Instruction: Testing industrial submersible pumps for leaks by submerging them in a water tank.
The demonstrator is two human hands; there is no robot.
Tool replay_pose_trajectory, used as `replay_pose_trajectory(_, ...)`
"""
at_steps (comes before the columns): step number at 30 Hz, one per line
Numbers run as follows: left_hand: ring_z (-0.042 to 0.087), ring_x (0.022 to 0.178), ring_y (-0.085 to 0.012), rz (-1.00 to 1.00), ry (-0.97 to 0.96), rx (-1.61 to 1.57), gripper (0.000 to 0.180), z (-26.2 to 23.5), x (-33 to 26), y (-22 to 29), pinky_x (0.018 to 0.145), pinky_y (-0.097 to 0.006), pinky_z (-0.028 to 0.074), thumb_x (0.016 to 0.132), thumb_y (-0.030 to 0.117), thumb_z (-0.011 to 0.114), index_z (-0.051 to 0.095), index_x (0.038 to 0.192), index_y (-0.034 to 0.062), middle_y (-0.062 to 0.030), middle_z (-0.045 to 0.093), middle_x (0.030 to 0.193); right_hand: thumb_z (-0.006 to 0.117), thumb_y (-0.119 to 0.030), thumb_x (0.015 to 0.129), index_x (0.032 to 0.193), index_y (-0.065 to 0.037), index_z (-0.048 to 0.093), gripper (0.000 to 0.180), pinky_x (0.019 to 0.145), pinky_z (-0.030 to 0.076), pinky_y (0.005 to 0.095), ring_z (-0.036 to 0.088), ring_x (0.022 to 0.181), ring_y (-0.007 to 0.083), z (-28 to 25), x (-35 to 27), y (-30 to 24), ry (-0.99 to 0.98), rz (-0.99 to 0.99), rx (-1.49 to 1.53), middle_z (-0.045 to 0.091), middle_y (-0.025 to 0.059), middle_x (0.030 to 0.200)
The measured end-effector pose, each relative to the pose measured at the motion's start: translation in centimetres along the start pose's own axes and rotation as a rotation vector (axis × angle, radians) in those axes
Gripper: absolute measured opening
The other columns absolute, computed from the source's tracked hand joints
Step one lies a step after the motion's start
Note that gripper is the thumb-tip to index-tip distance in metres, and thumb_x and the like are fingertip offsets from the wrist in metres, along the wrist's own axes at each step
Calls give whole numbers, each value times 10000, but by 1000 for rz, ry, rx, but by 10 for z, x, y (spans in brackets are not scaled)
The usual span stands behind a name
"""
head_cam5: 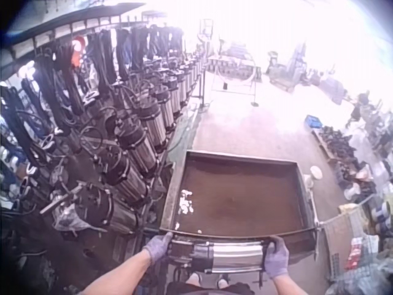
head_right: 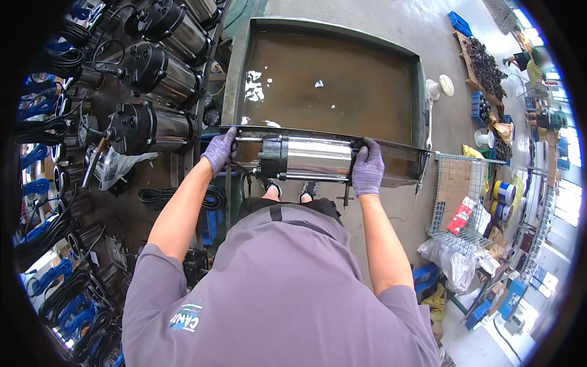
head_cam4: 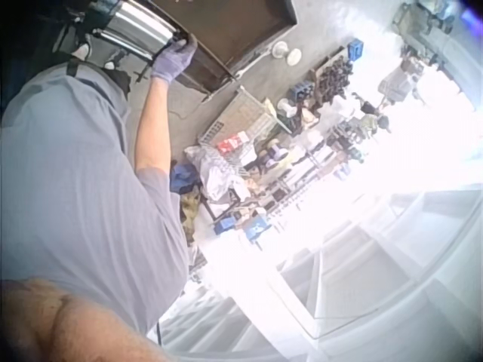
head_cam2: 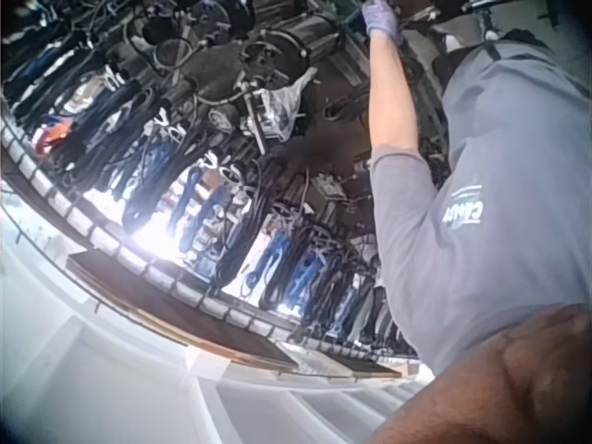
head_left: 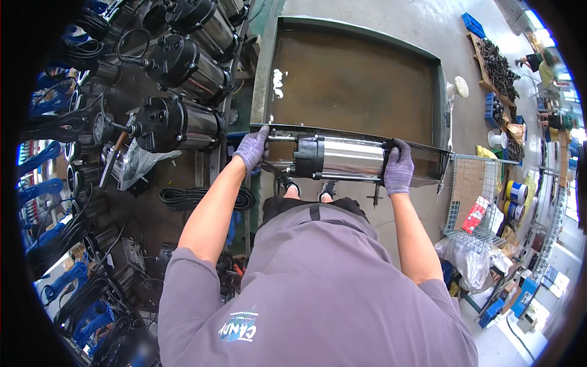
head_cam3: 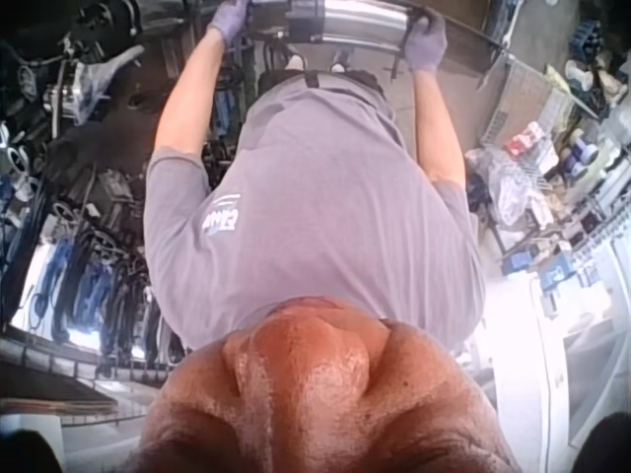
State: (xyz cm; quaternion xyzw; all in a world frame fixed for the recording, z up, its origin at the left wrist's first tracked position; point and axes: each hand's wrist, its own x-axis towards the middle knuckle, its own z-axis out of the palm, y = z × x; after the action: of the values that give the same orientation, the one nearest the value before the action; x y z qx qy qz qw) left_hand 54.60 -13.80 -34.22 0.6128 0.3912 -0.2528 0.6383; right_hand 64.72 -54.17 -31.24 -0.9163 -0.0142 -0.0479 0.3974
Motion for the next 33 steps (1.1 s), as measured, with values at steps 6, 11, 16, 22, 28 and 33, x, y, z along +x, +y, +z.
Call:
replay_pose_trajectory(6,448,508,-80,414,-17,0,432,3,1,-26,459,-250,342,1065,594,498,571,1092,168,20,553,747,545,-139,1038,1238,-41,664,252,944,547,423,717,1040,360,-1,0,-5,-15,28,-15,732,218,1129)
replay_pose_trajectory(11,461,489,-88,259,-90,-104,416,0,0,-6,434,-265,345,1096,526,467,572,992,137,10,525,690,549,-138,1038,1241,-41,663,252,949,548,418,717,1042,355,1,2,-5,-17,21,-5,733,211,1131)
replay_pose_trajectory(16,386,412,-96,52,39,-120,434,0,0,-8,390,-280,301,1083,538,493,550,862,170,44,473,607,553,-136,1038,1243,-39,660,251,950,548,415,717,1050,348,1,1,-7,-33,37,-5,733,206,1139)
replay_pose_trajectory(22,392,417,-93,105,167,-277,393,-20,1,-22,366,-261,290,1076,506,526,534,848,186,44,451,596,552,-134,1037,1237,-36,662,248,949,548,415,717,1048,342,1,0,-7,-20,16,-28,733,204,1136)
replay_pose_trajectory(28,427,407,-110,-39,359,-270,563,-25,-11,-17,375,-295,328,1031,645,514,539,779,143,-9,561,591,547,-145,1040,1238,-40,660,251,950,544,428,709,1053,363,-1,0,-2,-15,60,-2,728,208,1142)
replay_pose_trajectory(33,644,687,-160,296,112,163,629,3,-48,-64,678,-332,536,1065,601,479,704,936,28,-78,697,793,570,-171,1031,1272,-33,631,285,944,540,443,694,1078,394,-3,0,-3,-56,19,-14,710,225,1174)
